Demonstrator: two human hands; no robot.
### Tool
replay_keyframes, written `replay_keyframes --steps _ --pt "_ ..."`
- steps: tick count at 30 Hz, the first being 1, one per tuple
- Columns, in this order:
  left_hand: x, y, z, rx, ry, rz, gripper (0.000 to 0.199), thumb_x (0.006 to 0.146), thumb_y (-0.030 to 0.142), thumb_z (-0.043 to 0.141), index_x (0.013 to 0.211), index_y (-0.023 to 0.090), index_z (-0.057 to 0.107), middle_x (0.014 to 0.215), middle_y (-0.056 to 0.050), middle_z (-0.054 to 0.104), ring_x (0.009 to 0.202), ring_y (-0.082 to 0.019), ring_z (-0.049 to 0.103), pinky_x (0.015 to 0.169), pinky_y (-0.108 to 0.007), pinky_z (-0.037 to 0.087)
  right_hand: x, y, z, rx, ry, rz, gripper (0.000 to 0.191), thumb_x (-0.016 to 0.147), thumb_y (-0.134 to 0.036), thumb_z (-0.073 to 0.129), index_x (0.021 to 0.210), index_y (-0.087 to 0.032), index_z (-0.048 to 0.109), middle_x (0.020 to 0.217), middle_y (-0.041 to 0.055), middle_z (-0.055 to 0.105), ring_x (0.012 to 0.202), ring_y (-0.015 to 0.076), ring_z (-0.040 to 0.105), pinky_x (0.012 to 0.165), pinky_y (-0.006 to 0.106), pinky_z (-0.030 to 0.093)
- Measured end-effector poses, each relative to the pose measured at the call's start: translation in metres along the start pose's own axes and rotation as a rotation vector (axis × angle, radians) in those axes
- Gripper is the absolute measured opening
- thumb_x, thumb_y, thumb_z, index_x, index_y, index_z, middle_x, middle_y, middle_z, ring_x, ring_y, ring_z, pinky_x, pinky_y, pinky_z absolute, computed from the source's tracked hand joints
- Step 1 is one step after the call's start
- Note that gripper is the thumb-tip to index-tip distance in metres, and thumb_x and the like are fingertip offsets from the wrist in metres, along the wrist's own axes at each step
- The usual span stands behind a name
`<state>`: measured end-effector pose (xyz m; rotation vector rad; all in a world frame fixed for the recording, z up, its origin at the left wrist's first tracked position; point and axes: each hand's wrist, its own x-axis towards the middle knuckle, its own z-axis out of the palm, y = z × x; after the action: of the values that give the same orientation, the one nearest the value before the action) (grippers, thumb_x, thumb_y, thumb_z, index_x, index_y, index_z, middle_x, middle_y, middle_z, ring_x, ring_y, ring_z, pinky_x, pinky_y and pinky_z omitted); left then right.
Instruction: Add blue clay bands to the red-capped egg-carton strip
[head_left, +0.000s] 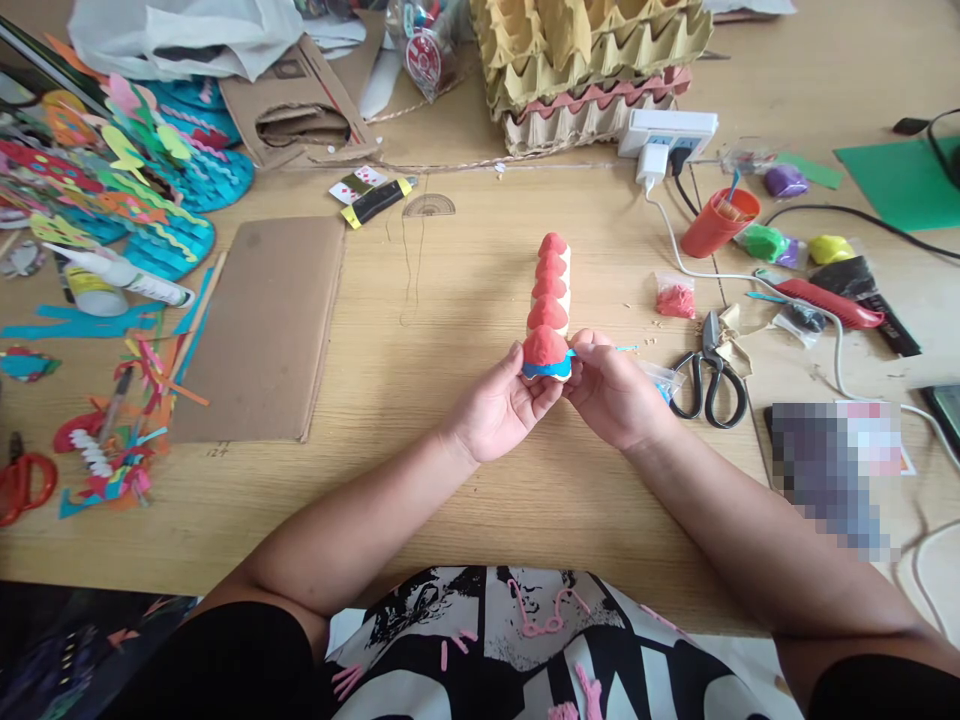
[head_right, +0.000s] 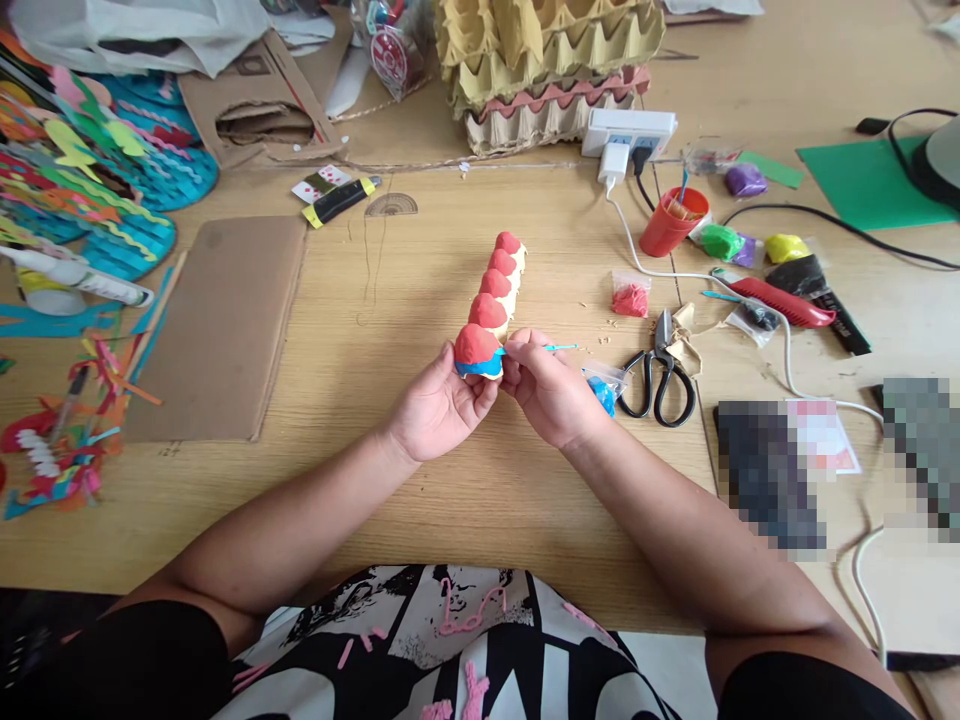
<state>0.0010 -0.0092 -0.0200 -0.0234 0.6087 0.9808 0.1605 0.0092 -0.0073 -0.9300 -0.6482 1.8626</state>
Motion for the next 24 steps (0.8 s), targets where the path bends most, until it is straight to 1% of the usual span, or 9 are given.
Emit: replay_keyframes --steps 2,6,9,12,15,20,24 --pt "-0.0003 -0.0001 0.0007 -0.004 0.004 -0.004 0.039 0.11 0.037 0.049 0.144 0.027 0.065 0.113 -0.004 0.08 0.117 -0.02 0.076 0.09 -0.027 0.065 0.0 0.0002 -0.0003 0.002 -0.005 0.003 0.03 0.078 -0.033 0.079 0.066 -0.023 0.054 0.061 -0.0055 0.047 0.061 0.0113 0.043 0.064 0.026 0.043" --pt "-0.0016 -0.0005 0.0025 0.04 -0.038 0.013 0.036 0.108 0.035 0.054 0.14 0.022 0.067 0.111 -0.006 0.08 0.113 -0.017 0.077 0.089 -0.023 0.064 0.0 0.0007 -0.0016 0.036 -0.014 0.021 0.029 0.079 -0.036 0.079 0.068 -0.023 0.055 0.062 -0.0051 0.047 0.062 0.0118 0.044 0.064 0.027 0.044" --pt "-0.0024 -0.0008 0.0028 0.035 -0.04 0.021 0.034 0.11 0.035 0.051 0.135 0.024 0.069 0.111 -0.005 0.08 0.116 -0.018 0.077 0.089 -0.024 0.065 -0.0001 0.0008 -0.0021 0.047 -0.015 0.03 0.029 0.078 -0.036 0.08 0.068 -0.022 0.056 0.062 -0.0051 0.048 0.062 0.0116 0.045 0.065 0.026 0.044" --pt "-0.0025 -0.0013 0.0023 0.034 -0.028 0.029 0.032 0.11 0.035 0.05 0.131 0.023 0.071 0.11 -0.005 0.079 0.117 -0.018 0.077 0.089 -0.024 0.065 -0.0003 0.0009 -0.0017 0.03 -0.021 0.022 0.03 0.078 -0.035 0.081 0.068 -0.022 0.056 0.062 -0.0051 0.047 0.063 0.0116 0.046 0.066 0.027 0.044" --pt "-0.0023 -0.0016 0.0015 0.051 -0.027 0.033 0.03 0.109 0.035 0.054 0.129 0.023 0.072 0.112 -0.005 0.079 0.121 -0.018 0.074 0.093 -0.024 0.064 -0.0005 0.0012 -0.0009 0.001 -0.017 0.007 0.032 0.078 -0.036 0.081 0.067 -0.023 0.053 0.062 -0.0054 0.047 0.062 0.0114 0.045 0.065 0.027 0.043" --pt "-0.0016 -0.0013 0.0008 0.071 -0.01 0.031 0.027 0.107 0.036 0.057 0.123 0.022 0.074 0.124 -0.006 0.077 0.132 -0.02 0.068 0.104 -0.028 0.061 -0.0004 0.0011 -0.001 -0.021 -0.008 -0.009 0.032 0.077 -0.035 0.081 0.068 -0.022 0.053 0.062 -0.0056 0.046 0.062 0.011 0.045 0.063 0.027 0.042" --pt "-0.0015 -0.0009 0.0014 0.052 0.011 0.023 0.029 0.108 0.035 0.055 0.127 0.022 0.073 0.122 -0.006 0.077 0.136 -0.022 0.067 0.105 -0.029 0.061 0.0002 0.0019 -0.003 0.019 -0.025 0.01 0.033 0.078 -0.038 0.081 0.069 -0.023 0.053 0.063 -0.0057 0.046 0.062 0.0113 0.045 0.065 0.027 0.044"
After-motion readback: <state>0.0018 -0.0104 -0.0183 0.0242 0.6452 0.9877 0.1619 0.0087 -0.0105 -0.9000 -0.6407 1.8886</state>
